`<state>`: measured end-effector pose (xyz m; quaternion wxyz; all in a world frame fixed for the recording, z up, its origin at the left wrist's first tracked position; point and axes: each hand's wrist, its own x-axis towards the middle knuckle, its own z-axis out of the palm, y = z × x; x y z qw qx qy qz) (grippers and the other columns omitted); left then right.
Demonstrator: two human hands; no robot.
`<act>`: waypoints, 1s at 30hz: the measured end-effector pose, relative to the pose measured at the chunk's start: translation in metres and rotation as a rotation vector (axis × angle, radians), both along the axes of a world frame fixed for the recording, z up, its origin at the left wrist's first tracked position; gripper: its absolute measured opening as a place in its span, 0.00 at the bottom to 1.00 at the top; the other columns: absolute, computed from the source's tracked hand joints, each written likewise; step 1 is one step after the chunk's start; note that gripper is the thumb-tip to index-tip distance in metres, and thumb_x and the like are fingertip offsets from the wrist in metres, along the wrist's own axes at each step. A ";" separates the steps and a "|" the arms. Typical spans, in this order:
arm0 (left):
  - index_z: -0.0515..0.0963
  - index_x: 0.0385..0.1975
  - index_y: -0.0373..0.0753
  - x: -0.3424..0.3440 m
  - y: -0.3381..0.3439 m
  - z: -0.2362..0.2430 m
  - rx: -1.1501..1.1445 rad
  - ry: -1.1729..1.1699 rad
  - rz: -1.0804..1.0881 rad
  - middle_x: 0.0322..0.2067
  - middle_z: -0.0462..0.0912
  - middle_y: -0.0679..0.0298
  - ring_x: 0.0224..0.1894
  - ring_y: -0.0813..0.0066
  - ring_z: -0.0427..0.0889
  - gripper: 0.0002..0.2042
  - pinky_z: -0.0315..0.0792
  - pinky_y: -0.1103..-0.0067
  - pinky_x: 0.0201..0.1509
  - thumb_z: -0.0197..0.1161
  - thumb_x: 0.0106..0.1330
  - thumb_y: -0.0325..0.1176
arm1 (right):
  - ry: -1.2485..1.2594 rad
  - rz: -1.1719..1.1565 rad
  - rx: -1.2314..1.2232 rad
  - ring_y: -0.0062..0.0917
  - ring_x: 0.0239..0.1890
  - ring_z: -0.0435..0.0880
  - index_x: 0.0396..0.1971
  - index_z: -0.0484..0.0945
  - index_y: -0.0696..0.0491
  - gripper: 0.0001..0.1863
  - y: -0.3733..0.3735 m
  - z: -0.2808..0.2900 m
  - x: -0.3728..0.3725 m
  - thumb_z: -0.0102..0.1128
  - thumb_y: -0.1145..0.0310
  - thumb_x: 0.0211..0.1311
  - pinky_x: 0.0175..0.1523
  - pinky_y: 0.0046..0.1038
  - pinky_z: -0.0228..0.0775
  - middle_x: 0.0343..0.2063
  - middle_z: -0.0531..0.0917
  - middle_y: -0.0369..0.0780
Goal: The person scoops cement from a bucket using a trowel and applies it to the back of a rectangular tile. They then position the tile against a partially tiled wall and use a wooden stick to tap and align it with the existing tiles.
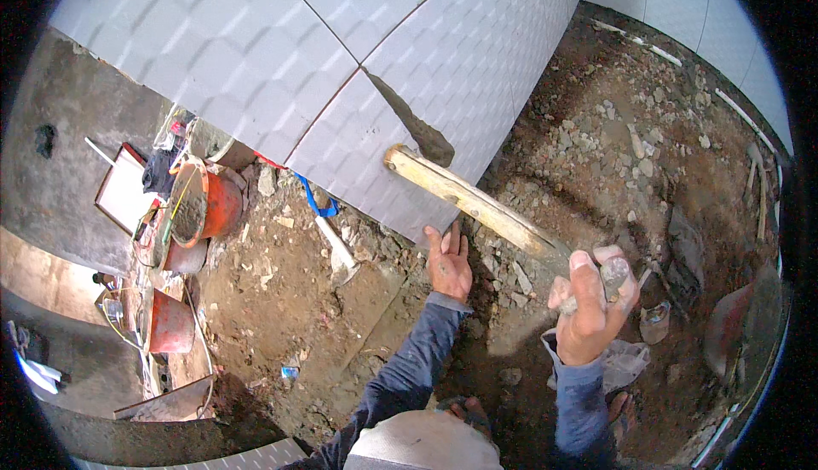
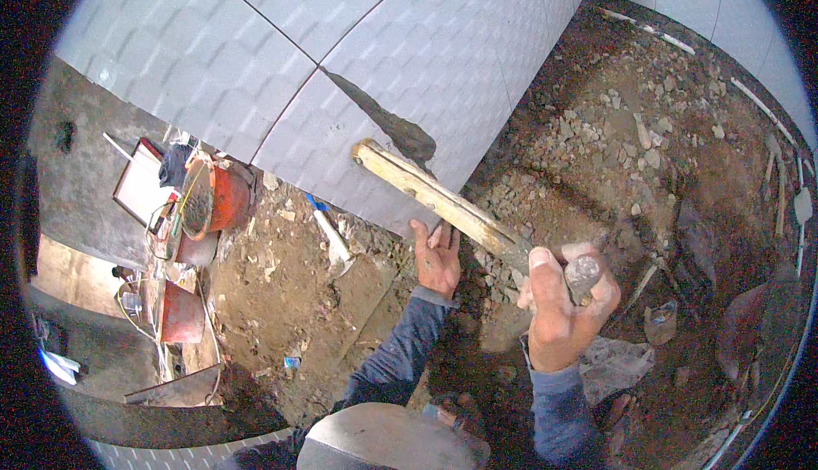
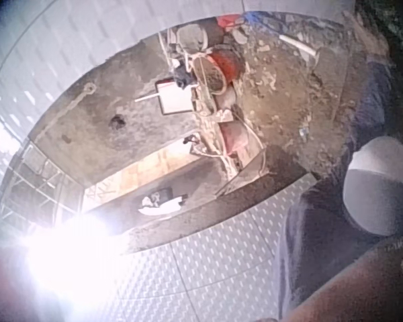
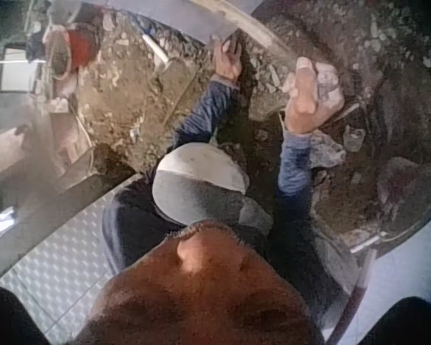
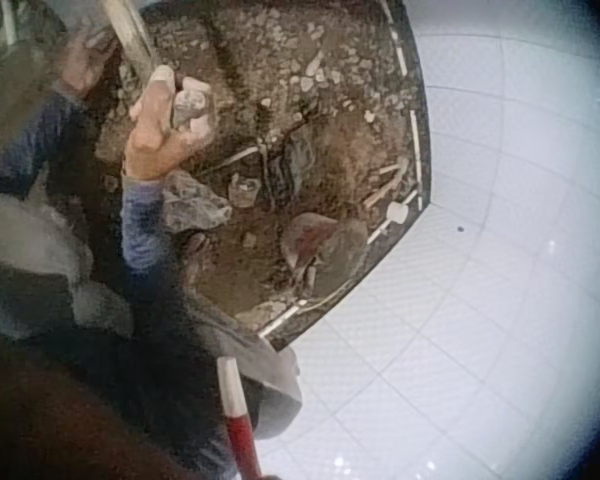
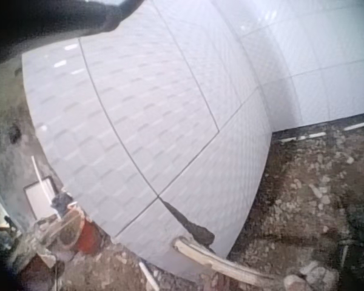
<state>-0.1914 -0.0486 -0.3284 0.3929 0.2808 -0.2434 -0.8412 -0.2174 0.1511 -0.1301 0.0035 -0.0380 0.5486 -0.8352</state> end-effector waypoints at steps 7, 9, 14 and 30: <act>0.49 0.72 0.37 0.003 -0.003 0.000 0.005 0.004 -0.016 0.70 0.60 0.50 0.74 0.59 0.58 0.43 0.45 0.61 0.77 0.57 0.68 0.60 | 0.017 -0.028 0.082 0.19 0.16 0.71 0.29 0.71 0.55 0.07 0.004 0.014 0.002 0.62 0.73 0.58 0.23 0.25 0.65 0.19 0.74 0.36; 0.49 0.72 0.36 0.003 -0.003 0.001 0.006 -0.002 -0.035 0.70 0.60 0.50 0.74 0.60 0.58 0.43 0.46 0.61 0.77 0.56 0.68 0.61 | 0.045 0.001 0.097 0.18 0.15 0.70 0.29 0.71 0.55 0.07 0.010 0.010 -0.003 0.61 0.73 0.59 0.23 0.25 0.64 0.19 0.73 0.36; 0.51 0.72 0.37 0.001 -0.002 0.002 -0.026 0.004 -0.068 0.69 0.63 0.52 0.74 0.64 0.58 0.44 0.50 0.62 0.75 0.56 0.68 0.63 | 0.024 0.023 0.104 0.20 0.15 0.71 0.29 0.71 0.55 0.07 0.012 0.004 0.000 0.62 0.72 0.58 0.23 0.25 0.66 0.19 0.73 0.36; 0.49 0.74 0.45 0.008 -0.011 -0.013 0.011 0.009 -0.056 0.69 0.63 0.59 0.72 0.66 0.62 0.42 0.54 0.61 0.72 0.58 0.68 0.60 | 0.129 0.036 0.149 0.19 0.16 0.71 0.25 0.71 0.55 0.08 0.010 0.019 0.007 0.62 0.71 0.56 0.23 0.24 0.64 0.19 0.73 0.36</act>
